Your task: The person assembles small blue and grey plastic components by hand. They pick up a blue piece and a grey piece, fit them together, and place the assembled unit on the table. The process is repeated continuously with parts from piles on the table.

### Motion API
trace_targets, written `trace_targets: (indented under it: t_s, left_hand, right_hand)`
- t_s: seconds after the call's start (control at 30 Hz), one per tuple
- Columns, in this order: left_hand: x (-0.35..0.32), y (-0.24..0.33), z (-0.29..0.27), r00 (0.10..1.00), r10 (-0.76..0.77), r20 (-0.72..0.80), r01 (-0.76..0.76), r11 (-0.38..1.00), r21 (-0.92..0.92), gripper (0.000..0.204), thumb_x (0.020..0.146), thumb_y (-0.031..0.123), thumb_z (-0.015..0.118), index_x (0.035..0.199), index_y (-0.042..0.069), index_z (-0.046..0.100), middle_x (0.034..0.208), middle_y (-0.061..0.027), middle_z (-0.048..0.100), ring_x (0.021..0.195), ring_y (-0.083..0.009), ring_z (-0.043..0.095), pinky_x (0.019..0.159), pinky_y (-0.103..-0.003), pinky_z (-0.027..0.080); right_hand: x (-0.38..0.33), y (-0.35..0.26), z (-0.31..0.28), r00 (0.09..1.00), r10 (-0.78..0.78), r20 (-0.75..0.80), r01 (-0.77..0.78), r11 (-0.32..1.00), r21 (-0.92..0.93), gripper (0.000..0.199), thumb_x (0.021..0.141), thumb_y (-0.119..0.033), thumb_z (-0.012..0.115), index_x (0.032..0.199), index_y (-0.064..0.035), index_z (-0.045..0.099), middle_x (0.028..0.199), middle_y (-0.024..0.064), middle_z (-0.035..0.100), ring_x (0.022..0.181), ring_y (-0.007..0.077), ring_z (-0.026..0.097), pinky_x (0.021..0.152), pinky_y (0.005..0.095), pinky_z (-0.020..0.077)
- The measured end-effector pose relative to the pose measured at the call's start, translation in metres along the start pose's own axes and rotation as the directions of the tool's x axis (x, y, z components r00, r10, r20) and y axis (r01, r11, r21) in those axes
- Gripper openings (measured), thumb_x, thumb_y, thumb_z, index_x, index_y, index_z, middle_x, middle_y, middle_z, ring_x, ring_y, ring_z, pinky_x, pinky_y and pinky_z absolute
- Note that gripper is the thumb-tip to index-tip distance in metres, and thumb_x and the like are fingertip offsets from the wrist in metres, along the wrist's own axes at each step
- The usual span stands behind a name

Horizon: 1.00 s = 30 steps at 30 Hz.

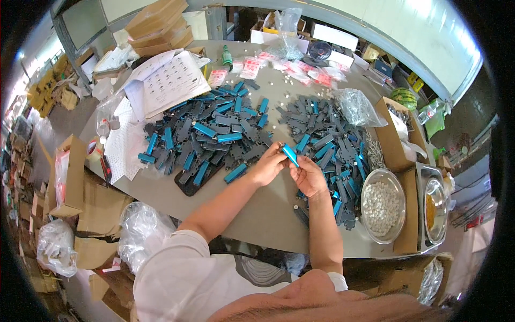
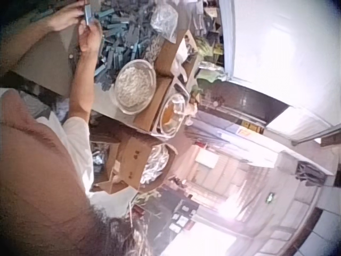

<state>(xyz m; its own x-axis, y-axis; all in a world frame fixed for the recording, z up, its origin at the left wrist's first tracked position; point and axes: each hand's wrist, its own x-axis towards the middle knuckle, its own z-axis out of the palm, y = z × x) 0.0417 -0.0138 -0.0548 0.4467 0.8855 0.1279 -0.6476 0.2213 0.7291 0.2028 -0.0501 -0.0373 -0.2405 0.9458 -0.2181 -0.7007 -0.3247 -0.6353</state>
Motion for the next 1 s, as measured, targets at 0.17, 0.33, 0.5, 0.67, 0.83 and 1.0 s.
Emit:
trace_targets:
  t_s: [0.17, 0.33, 0.5, 0.67, 0.83, 1.0]
  left_hand:
    - [0.001, 0.005, -0.012, 0.999, 0.003, -0.042, -0.005, 0.999, -0.044, 0.024, 0.088, 0.001, 0.052, 0.109, 0.012, 0.047, 0.101, -0.0011, 0.052, 0.095, -0.0135, 0.052, 0.084, -0.032, 0.044]
    - [0.000, 0.020, -0.006, 0.994, -0.109, -0.007, 0.108, 0.992, -0.068, 0.031, 0.088, 0.005, 0.059, 0.117, 0.013, 0.048, 0.101, 0.0008, 0.052, 0.093, -0.0112, 0.053, 0.081, -0.029, 0.046]
    - [0.000, 0.009, 0.004, 0.998, 0.029, 0.062, -0.017, 0.984, -0.176, 0.035, 0.089, 0.004, 0.057, 0.121, 0.011, 0.047, 0.106, -0.0008, 0.052, 0.098, -0.0137, 0.052, 0.086, -0.031, 0.044]
    - [-0.003, -0.004, 0.008, 0.998, 0.053, -0.022, -0.053, 0.999, -0.004, 0.050, 0.092, 0.006, 0.053, 0.138, 0.009, 0.034, 0.130, -0.0069, 0.047, 0.109, -0.0157, 0.049, 0.097, -0.032, 0.038]
    - [-0.003, 0.000, 0.007, 0.998, 0.042, 0.052, -0.051, 0.981, 0.189, 0.049, 0.096, 0.009, 0.046, 0.142, 0.004, 0.029, 0.138, -0.0097, 0.042, 0.120, -0.0186, 0.045, 0.100, -0.034, 0.038]
    - [-0.003, 0.006, 0.004, 0.997, 0.027, 0.074, -0.036, 0.992, 0.122, 0.046, 0.097, 0.011, 0.044, 0.140, 0.002, 0.032, 0.138, -0.0116, 0.042, 0.122, -0.0196, 0.046, 0.099, -0.035, 0.040]
  right_hand:
    - [-0.007, -0.010, 0.003, 0.999, -0.039, 0.021, 0.035, 0.988, 0.152, 0.008, 0.090, -0.010, 0.056, 0.096, -0.0055, 0.057, 0.092, 0.0111, 0.066, 0.075, 0.0153, 0.065, 0.066, 0.0254, 0.0564]
    - [-0.002, -0.017, -0.015, 0.996, -0.029, -0.081, 0.042, 0.985, 0.167, 0.010, 0.091, -0.010, 0.055, 0.098, -0.0041, 0.057, 0.091, 0.0118, 0.066, 0.075, 0.0157, 0.065, 0.066, 0.0257, 0.0568]
    - [0.001, -0.004, -0.003, 1.000, 0.021, -0.013, -0.020, 0.999, 0.050, 0.013, 0.092, -0.015, 0.055, 0.098, -0.0045, 0.059, 0.091, 0.0065, 0.067, 0.077, 0.0140, 0.066, 0.070, 0.0273, 0.0572]
    - [-0.002, -0.001, 0.002, 1.000, 0.020, -0.014, -0.019, 1.000, 0.011, 0.009, 0.092, -0.012, 0.056, 0.096, -0.0051, 0.057, 0.088, 0.0056, 0.065, 0.075, 0.0143, 0.065, 0.068, 0.0255, 0.0565]
    - [-0.003, -0.003, 0.007, 0.979, -0.190, -0.069, 0.171, 0.961, -0.216, 0.006, 0.091, -0.007, 0.057, 0.095, -0.0032, 0.055, 0.085, 0.0047, 0.060, 0.072, 0.0135, 0.062, 0.062, 0.0248, 0.0544]
    - [-0.004, -0.005, 0.009, 0.956, -0.293, -0.007, 0.272, 0.896, -0.350, 0.008, 0.090, -0.005, 0.058, 0.097, -0.0022, 0.055, 0.086, 0.0050, 0.060, 0.072, 0.0139, 0.062, 0.062, 0.0242, 0.0528]
